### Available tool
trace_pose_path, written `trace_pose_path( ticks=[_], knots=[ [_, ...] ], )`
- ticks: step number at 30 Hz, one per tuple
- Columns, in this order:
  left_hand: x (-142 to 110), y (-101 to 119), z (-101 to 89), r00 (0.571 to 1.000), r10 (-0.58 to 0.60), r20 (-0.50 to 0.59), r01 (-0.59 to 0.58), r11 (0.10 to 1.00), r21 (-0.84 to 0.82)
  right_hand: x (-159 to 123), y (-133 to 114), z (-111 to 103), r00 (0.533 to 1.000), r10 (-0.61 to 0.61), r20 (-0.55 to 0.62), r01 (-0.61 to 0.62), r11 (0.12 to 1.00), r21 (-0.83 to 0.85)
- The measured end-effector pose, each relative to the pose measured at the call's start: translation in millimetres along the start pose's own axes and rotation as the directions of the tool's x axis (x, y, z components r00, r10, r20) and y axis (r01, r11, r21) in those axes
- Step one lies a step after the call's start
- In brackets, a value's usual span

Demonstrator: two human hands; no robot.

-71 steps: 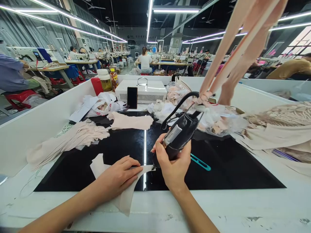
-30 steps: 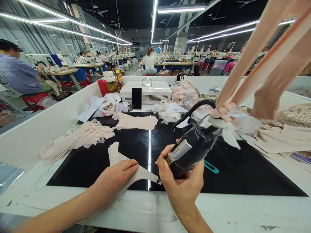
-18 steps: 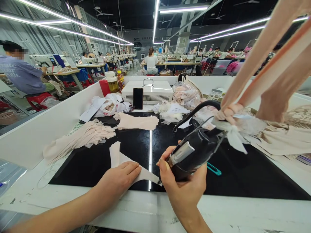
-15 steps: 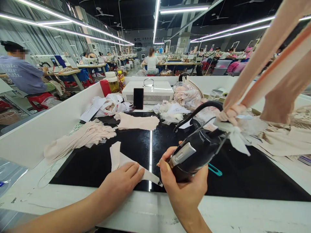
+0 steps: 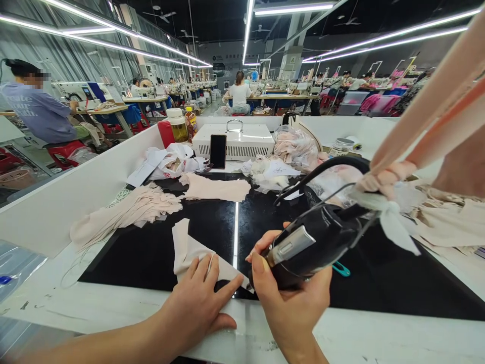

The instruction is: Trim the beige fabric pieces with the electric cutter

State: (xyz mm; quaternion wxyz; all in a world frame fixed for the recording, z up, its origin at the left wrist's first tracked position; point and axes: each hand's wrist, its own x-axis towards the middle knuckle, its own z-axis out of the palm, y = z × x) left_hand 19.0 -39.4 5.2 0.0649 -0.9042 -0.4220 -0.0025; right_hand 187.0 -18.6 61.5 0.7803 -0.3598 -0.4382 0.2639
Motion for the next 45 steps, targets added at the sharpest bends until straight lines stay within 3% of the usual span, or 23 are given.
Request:
trace_pose_path(
  ticks=[14, 20, 29, 45],
  knots=[
    [-4, 6, 1.9, 1.000, -0.016, 0.015, 0.017, 0.998, -0.067, 15, -4, 3, 0.999, 0.006, -0.034, -0.006, 1.000, 0.001],
    [-4, 7, 3.7, 0.999, -0.013, -0.050, 0.011, 0.999, -0.053, 29, 5, 14, 1.000, 0.001, -0.029, -0.001, 1.000, 0.017],
    [-5, 10, 16.1, 0.986, -0.021, -0.165, 0.013, 0.999, -0.045, 24, 16, 20, 0.999, 0.022, 0.050, -0.023, 0.999, 0.034],
    [-6, 11, 16.3, 0.985, -0.020, -0.174, 0.014, 0.999, -0.032, 25, 12, 20, 0.998, 0.014, 0.059, -0.015, 1.000, 0.022]
  ],
)
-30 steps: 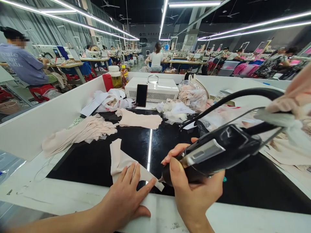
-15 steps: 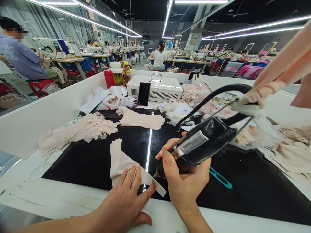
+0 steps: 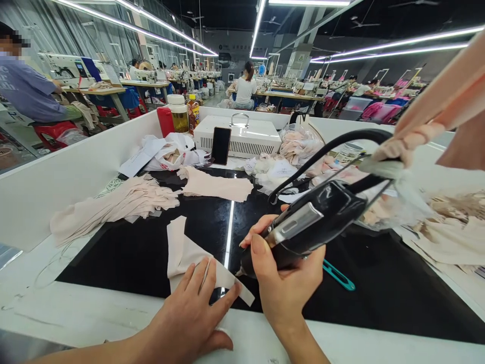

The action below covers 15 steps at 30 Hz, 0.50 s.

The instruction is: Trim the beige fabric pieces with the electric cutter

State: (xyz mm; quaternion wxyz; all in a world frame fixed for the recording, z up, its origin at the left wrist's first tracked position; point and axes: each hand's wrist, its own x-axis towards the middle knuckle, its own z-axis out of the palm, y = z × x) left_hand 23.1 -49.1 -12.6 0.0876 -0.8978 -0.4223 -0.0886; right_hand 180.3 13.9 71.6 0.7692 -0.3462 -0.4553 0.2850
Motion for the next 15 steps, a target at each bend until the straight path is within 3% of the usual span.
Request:
trace_pose_path(
  ticks=[6, 15],
  knots=[
    [0, -3, 1.2, 0.999, 0.024, -0.039, -0.024, 1.000, -0.005, -2, 2, 3, 1.000, 0.012, 0.015, -0.013, 0.999, 0.031],
    [-3, -3, 3.1, 1.000, 0.016, 0.005, -0.016, 0.999, -0.035, -6, 10, 3, 0.999, 0.026, 0.041, -0.028, 0.999, 0.040]
  ],
)
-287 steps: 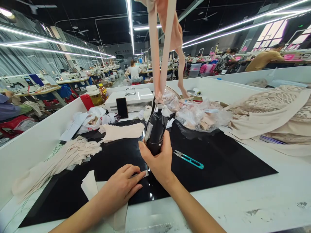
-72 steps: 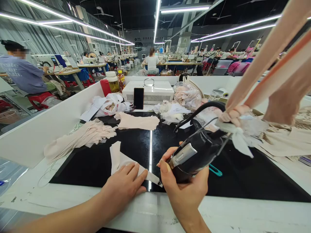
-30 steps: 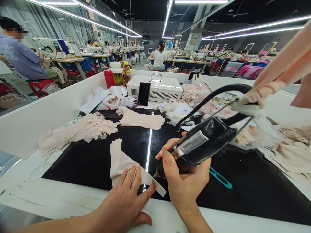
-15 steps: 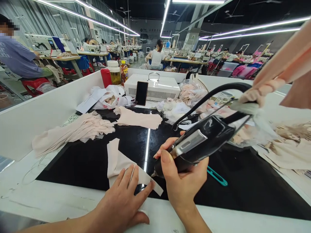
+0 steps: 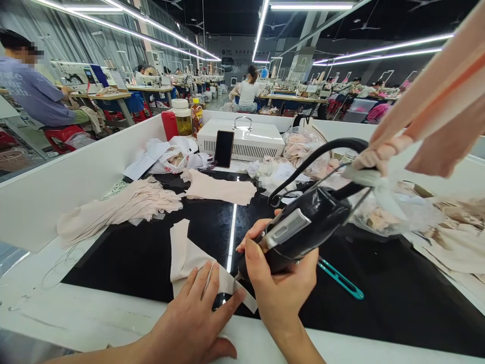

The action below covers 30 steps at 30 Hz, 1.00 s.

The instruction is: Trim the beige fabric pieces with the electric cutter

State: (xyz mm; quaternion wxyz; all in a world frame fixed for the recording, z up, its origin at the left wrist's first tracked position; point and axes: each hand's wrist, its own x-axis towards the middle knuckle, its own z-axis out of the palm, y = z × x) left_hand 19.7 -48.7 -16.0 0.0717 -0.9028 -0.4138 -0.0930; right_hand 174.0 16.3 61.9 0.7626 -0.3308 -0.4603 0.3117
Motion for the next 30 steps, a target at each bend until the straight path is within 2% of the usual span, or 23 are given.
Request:
trace_pose_path(
  ticks=[6, 11, 17, 30],
  knots=[
    [0.2, -0.9, 1.3, 0.999, 0.001, -0.049, 0.000, 1.000, 0.016, 0.6, -1.4, 1.3, 1.000, 0.012, 0.003, -0.012, 1.000, -0.005],
    [-1.0, -1.0, 2.7, 1.000, 0.000, -0.029, 0.000, 1.000, 0.016, 5.4, -2.1, 4.6, 1.000, 0.009, -0.025, -0.009, 1.000, 0.015],
    [-0.2, -2.5, -1.1, 0.998, 0.007, -0.066, -0.006, 1.000, 0.020, 3.4, 4.4, 6.6, 1.000, 0.022, 0.010, -0.022, 1.000, -0.001],
    [-3.6, -2.2, 1.7, 1.000, -0.011, -0.027, 0.010, 1.000, -0.015, 0.4, 5.8, 7.7, 0.999, 0.030, 0.032, -0.030, 0.999, 0.013]
  ],
)
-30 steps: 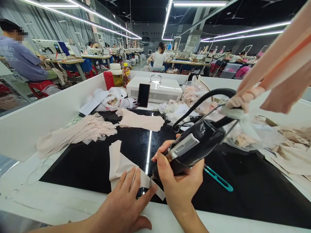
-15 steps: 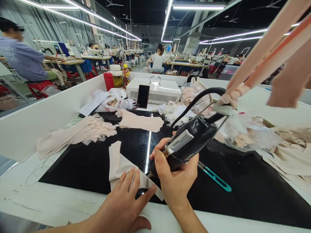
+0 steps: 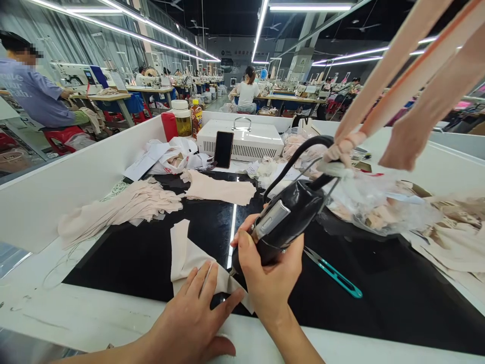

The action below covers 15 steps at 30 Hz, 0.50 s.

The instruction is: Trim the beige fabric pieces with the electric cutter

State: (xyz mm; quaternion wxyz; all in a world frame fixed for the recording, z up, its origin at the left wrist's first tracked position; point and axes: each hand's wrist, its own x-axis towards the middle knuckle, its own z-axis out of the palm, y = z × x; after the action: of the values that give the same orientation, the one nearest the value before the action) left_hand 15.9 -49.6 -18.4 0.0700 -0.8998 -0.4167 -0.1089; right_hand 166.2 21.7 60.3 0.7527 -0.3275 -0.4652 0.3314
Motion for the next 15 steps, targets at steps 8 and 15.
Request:
trace_pose_path(
  ticks=[8, 15],
  knots=[
    [-2, -7, -4.8, 0.999, 0.013, -0.049, -0.014, 1.000, -0.015, 2, 3, 7, 1.000, -0.024, -0.002, 0.024, 0.999, 0.036],
    [-5, -11, -5.5, 0.990, 0.024, -0.138, -0.026, 1.000, -0.016, 5, 8, 10, 0.999, -0.046, -0.012, 0.047, 0.998, 0.031]
  ],
)
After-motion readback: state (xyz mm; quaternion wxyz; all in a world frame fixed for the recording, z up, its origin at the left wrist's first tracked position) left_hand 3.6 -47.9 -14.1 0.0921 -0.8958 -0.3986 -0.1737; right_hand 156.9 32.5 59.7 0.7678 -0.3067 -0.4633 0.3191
